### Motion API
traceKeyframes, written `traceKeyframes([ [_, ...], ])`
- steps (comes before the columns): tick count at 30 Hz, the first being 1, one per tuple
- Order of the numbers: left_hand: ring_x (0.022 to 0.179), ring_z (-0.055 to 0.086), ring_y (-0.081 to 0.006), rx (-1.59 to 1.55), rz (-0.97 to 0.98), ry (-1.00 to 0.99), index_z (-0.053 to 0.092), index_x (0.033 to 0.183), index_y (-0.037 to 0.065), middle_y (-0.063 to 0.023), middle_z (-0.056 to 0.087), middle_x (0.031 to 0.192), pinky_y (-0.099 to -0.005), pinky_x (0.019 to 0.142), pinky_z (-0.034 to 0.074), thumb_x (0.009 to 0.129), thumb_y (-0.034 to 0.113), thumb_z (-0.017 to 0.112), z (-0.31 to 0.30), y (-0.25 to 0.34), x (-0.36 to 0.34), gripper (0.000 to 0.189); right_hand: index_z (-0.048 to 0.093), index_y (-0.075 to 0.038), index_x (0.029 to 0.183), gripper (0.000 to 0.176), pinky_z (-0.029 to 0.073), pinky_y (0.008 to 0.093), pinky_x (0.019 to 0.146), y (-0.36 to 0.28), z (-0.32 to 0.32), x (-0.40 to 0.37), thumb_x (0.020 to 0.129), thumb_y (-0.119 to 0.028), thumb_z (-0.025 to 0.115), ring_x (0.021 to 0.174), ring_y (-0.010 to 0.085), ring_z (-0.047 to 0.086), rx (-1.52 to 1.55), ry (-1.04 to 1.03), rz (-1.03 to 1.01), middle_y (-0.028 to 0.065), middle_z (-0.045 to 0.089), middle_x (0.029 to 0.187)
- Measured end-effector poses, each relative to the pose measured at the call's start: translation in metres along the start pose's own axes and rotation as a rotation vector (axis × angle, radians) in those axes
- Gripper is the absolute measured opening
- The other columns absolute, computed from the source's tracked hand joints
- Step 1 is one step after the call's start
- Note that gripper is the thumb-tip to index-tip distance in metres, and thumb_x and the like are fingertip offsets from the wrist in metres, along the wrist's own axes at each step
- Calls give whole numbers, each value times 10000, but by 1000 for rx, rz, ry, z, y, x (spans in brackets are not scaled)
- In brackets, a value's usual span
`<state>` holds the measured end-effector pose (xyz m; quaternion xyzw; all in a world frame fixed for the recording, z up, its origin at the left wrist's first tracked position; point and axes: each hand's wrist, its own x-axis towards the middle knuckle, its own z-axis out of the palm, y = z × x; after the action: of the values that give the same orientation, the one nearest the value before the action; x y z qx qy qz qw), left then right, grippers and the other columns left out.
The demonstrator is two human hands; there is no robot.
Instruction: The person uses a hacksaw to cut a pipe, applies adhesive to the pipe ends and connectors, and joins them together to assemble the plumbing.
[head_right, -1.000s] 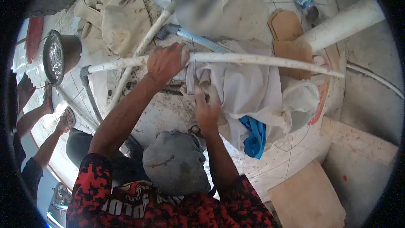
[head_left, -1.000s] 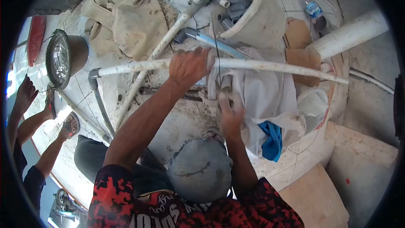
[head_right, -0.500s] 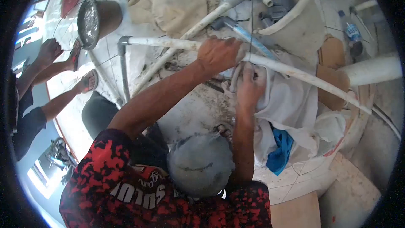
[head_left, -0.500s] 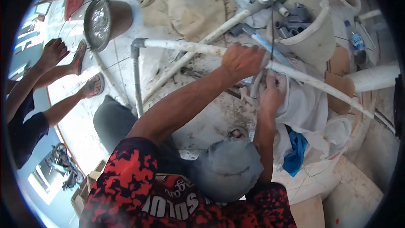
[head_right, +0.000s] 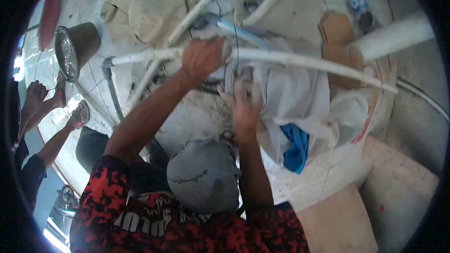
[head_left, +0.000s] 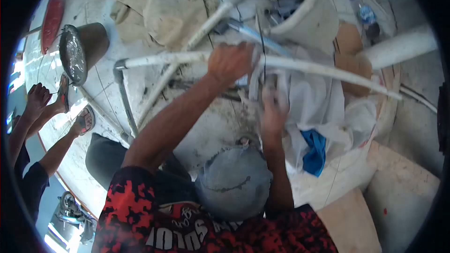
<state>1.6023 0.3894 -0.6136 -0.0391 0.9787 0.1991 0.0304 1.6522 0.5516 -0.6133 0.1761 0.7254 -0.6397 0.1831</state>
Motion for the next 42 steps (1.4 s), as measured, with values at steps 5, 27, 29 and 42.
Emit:
traceKeyframes([
  [5,664,641,-296,30,30,27,606,900,70,-109,644,816,-408,607,521,847,305,526,5,3,-5,255,599,7,963,220,436,273,693,-10,3,3,863,-189,596,770,145,526,-33,-30,-111,70,589,836],
  [27,637,638,-311,70,59,56,628,914,72,-123,657,793,-409,618,517,865,306,504,3,4,-4,269,553,59,907,228,422,315,720,-10,-1,-7,869,-165,565,741,189,518,-59,-46,-288,129,586,820],
  [29,624,638,-309,42,59,31,629,916,72,-128,656,764,-413,611,518,867,300,503,6,6,-9,266,552,58,907,221,420,316,726,6,-4,-7,872,-160,560,749,187,518,-129,-27,-309,127,585,818],
  [42,647,642,-321,53,-42,-66,615,1023,62,-150,659,826,-417,611,520,867,339,501,0,12,-9,338,562,16,865,159,421,340,685,-6,4,2,853,-140,588,760,164,509,-32,-17,-103,102,578,805],
])
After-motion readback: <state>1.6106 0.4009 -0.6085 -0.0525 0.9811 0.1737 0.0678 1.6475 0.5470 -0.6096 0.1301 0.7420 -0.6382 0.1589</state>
